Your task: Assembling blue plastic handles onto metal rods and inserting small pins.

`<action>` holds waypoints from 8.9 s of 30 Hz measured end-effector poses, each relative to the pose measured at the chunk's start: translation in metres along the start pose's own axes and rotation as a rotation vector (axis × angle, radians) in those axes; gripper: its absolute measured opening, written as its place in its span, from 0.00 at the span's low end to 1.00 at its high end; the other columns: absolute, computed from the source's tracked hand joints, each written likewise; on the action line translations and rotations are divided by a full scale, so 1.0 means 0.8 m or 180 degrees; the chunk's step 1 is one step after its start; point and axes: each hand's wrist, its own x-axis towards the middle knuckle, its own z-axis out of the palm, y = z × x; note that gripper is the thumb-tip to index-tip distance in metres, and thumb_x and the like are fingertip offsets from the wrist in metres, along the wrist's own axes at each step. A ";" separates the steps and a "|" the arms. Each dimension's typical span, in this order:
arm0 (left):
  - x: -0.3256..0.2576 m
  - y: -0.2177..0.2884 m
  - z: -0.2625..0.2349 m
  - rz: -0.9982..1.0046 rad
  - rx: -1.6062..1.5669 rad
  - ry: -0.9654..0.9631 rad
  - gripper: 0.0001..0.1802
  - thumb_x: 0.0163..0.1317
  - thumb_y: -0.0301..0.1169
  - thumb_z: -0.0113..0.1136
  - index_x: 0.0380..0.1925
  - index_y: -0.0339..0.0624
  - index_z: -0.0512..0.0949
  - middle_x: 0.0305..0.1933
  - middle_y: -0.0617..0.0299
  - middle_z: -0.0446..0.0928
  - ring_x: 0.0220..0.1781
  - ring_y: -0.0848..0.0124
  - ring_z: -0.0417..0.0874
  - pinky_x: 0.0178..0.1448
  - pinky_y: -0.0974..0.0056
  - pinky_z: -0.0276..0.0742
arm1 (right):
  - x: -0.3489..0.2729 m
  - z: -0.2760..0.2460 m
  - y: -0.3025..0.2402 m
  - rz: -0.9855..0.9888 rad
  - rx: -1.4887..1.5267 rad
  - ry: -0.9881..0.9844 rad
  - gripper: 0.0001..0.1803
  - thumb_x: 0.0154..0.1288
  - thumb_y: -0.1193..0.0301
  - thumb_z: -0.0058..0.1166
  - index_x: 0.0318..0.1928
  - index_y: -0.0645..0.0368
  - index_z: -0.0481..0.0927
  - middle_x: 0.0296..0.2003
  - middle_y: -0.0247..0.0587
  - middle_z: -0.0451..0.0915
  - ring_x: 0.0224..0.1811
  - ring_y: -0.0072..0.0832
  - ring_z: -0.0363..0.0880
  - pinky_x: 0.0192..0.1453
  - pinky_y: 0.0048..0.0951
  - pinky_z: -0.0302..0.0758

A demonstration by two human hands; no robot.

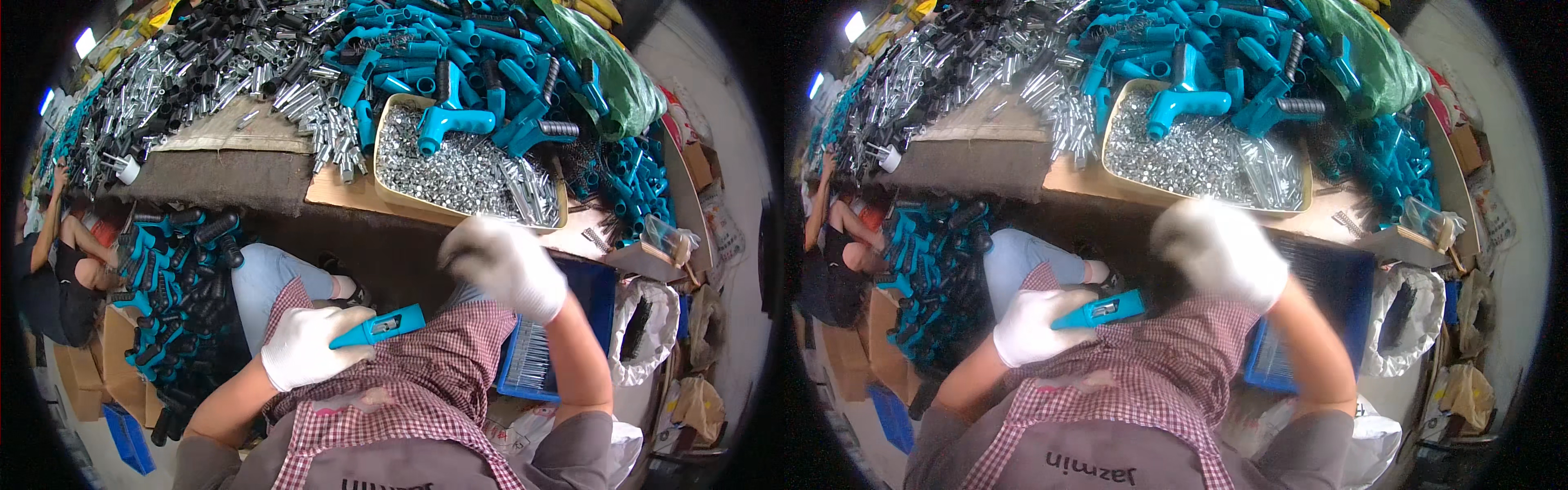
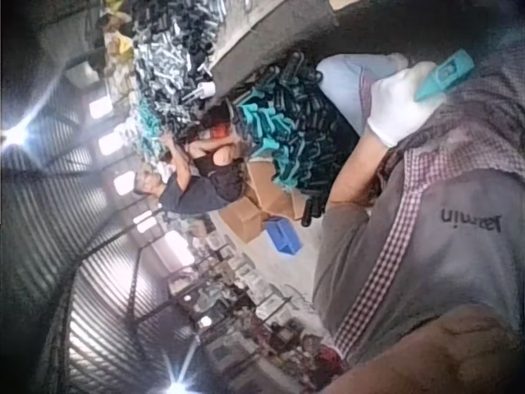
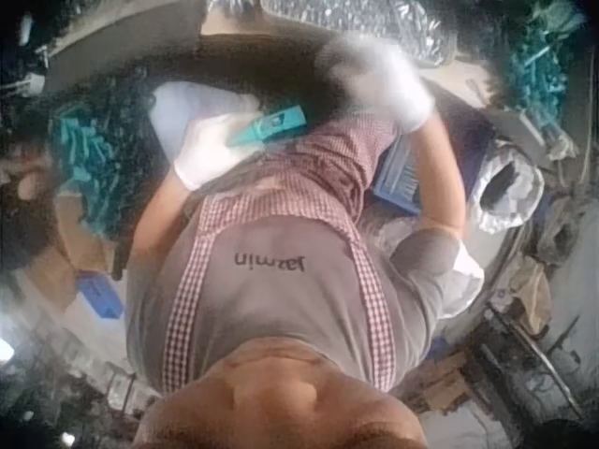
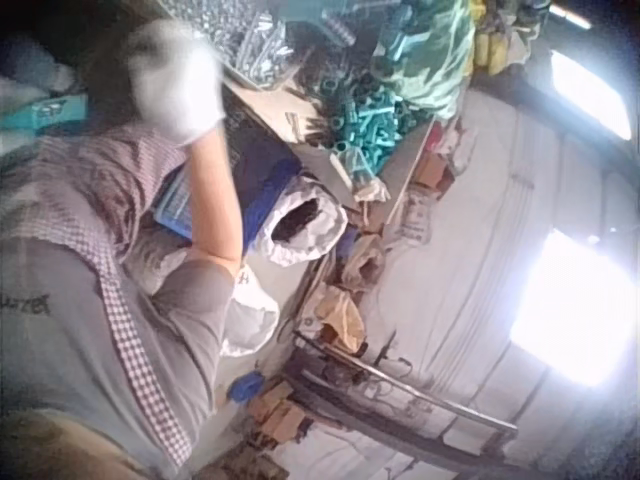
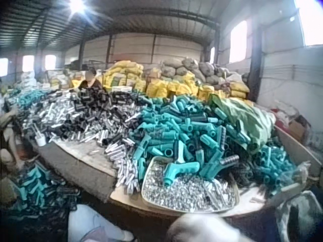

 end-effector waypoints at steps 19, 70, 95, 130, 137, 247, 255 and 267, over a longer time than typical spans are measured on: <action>0.012 -0.005 -0.002 -0.0068 0.0369 -0.0411 0.21 0.52 0.44 0.68 0.43 0.47 0.82 0.32 0.57 0.83 0.33 0.58 0.86 0.36 0.56 0.82 | -0.025 0.112 -0.026 -0.0814 0.0233 0.0012 0.07 0.50 0.70 0.63 0.31 0.53 0.80 0.30 0.39 0.77 0.36 0.40 0.79 0.41 0.39 0.75; 0.015 0.010 -0.002 -0.0189 -0.0516 0.0389 0.28 0.42 0.25 0.72 0.50 0.41 0.81 0.48 0.51 0.83 0.47 0.52 0.83 0.53 0.56 0.79 | 0.027 -0.008 0.126 0.1172 -0.0327 0.1694 0.10 0.61 0.71 0.59 0.40 0.62 0.85 0.34 0.46 0.85 0.35 0.34 0.85 0.43 0.33 0.78; 0.019 0.011 -0.007 0.0251 0.0495 0.0210 0.41 0.46 0.35 0.72 0.63 0.41 0.70 0.38 0.52 0.81 0.38 0.55 0.84 0.40 0.56 0.80 | -0.031 0.110 -0.042 -0.0582 -0.0261 0.0181 0.24 0.53 0.66 0.65 0.51 0.62 0.76 0.37 0.42 0.79 0.37 0.39 0.79 0.43 0.39 0.75; 0.012 0.000 0.012 -0.1094 -0.2627 0.0552 0.23 0.54 0.22 0.69 0.51 0.30 0.76 0.45 0.56 0.81 0.48 0.71 0.83 0.55 0.66 0.78 | 0.009 0.053 0.089 0.1322 -0.0113 0.2936 0.06 0.60 0.80 0.62 0.39 0.65 0.84 0.32 0.38 0.85 0.35 0.21 0.81 0.43 0.23 0.77; 0.006 -0.006 0.004 -0.1525 -0.3356 0.0419 0.22 0.59 0.24 0.64 0.53 0.29 0.74 0.43 0.58 0.80 0.41 0.74 0.82 0.46 0.68 0.78 | 0.001 0.058 0.053 0.1610 0.1853 0.3416 0.05 0.57 0.77 0.64 0.33 0.64 0.83 0.30 0.37 0.83 0.32 0.21 0.77 0.40 0.23 0.75; 0.010 0.026 0.028 -0.1669 -0.3257 -0.0649 0.24 0.61 0.37 0.60 0.50 0.26 0.76 0.38 0.56 0.79 0.37 0.72 0.81 0.41 0.69 0.79 | -0.067 0.152 -0.015 0.0786 0.5712 0.2012 0.44 0.65 0.56 0.61 0.74 0.59 0.54 0.67 0.52 0.66 0.65 0.45 0.71 0.69 0.52 0.68; 0.012 0.029 0.027 -0.1620 -0.3360 -0.0623 0.25 0.61 0.37 0.59 0.51 0.24 0.75 0.38 0.54 0.80 0.36 0.71 0.81 0.41 0.68 0.79 | -0.071 0.117 -0.008 0.1013 0.4732 0.2351 0.33 0.71 0.66 0.49 0.72 0.63 0.57 0.59 0.51 0.75 0.59 0.39 0.77 0.62 0.38 0.75; 0.029 0.036 0.042 -0.1681 -0.4310 -0.0760 0.31 0.66 0.40 0.62 0.57 0.23 0.71 0.44 0.53 0.78 0.40 0.70 0.81 0.42 0.68 0.81 | -0.062 0.084 -0.005 0.1079 0.2049 0.2184 0.22 0.65 0.70 0.56 0.58 0.65 0.78 0.53 0.45 0.81 0.56 0.29 0.77 0.63 0.32 0.72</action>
